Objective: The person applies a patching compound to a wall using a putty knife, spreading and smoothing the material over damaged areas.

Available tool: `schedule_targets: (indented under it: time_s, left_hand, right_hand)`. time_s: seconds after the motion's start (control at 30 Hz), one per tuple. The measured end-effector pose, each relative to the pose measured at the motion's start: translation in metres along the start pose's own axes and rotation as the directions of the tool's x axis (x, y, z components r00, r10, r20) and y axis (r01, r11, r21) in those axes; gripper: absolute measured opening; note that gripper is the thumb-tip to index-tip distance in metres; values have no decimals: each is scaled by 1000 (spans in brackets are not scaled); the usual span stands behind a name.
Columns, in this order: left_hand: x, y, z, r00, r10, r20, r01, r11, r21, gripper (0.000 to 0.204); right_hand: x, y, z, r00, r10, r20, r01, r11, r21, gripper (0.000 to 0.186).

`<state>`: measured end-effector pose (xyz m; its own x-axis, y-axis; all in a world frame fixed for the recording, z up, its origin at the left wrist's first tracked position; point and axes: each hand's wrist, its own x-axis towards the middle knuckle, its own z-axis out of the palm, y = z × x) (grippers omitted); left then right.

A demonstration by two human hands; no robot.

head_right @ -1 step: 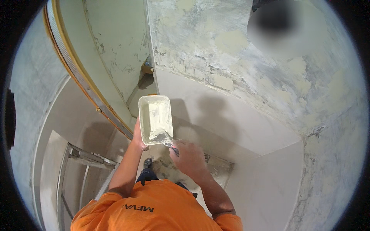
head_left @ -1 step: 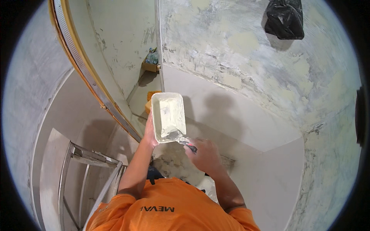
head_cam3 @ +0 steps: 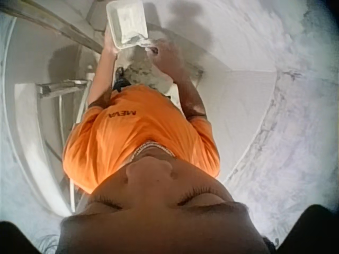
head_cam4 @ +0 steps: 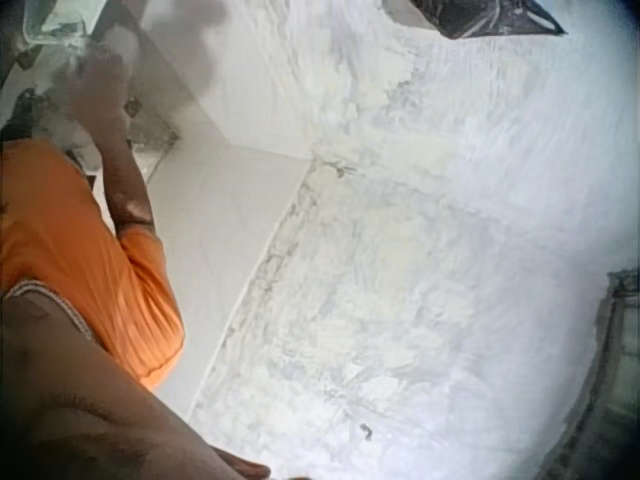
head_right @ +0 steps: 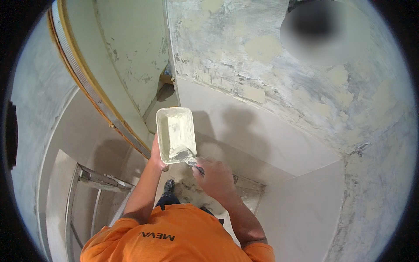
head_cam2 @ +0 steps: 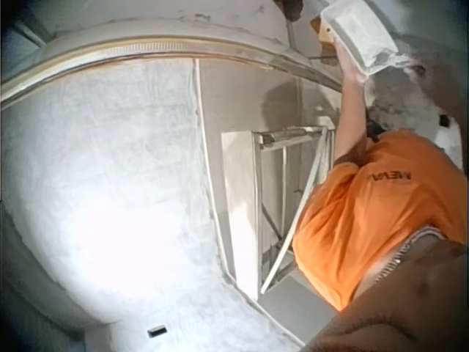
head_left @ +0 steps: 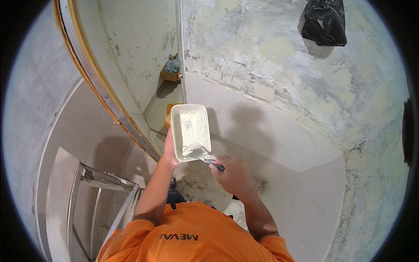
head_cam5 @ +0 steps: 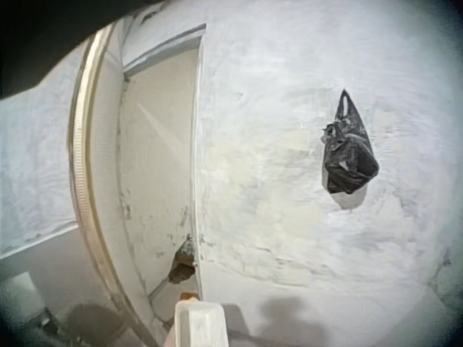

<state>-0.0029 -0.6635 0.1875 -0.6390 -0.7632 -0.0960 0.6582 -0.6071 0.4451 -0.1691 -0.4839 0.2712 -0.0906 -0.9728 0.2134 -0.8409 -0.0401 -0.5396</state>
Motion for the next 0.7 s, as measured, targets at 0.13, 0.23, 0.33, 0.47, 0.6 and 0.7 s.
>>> schedule_targets:
  time_s: [0.13, 0.23, 0.33, 0.47, 0.6, 0.7]
  left_hand:
    - [19, 23, -3, 1000, 10, -2, -10, 1000, 5, 63]
    - [33, 38, -1, 998, -30, -57, 32, 999, 34, 62]
    - [50, 54, -18, 997, -71, -29, 71, 997, -1, 62]
    - [68, 86, -39, 993, -110, -32, 110, 994, -4, 64]
    - [88, 119, -54, 986, -132, -103, 142, 985, 99, 66]
    - [105, 133, -60, 989, -141, 46, 136, 986, 95, 66]
  right_hand:
    - [35, -7, 4, 994, 23, -103, -10, 991, 130, 31]
    - [64, -13, 19, 978, 76, -193, -62, 995, 78, 33]
    - [83, -18, 44, 980, 83, -182, -91, 995, -37, 34]
    - [108, -33, 56, 995, 79, -56, -85, 991, -102, 34]
    - [138, -43, 59, 992, 117, -40, -110, 982, 154, 34]
    - [154, -50, 70, 951, 276, -137, -266, 960, 88, 37]
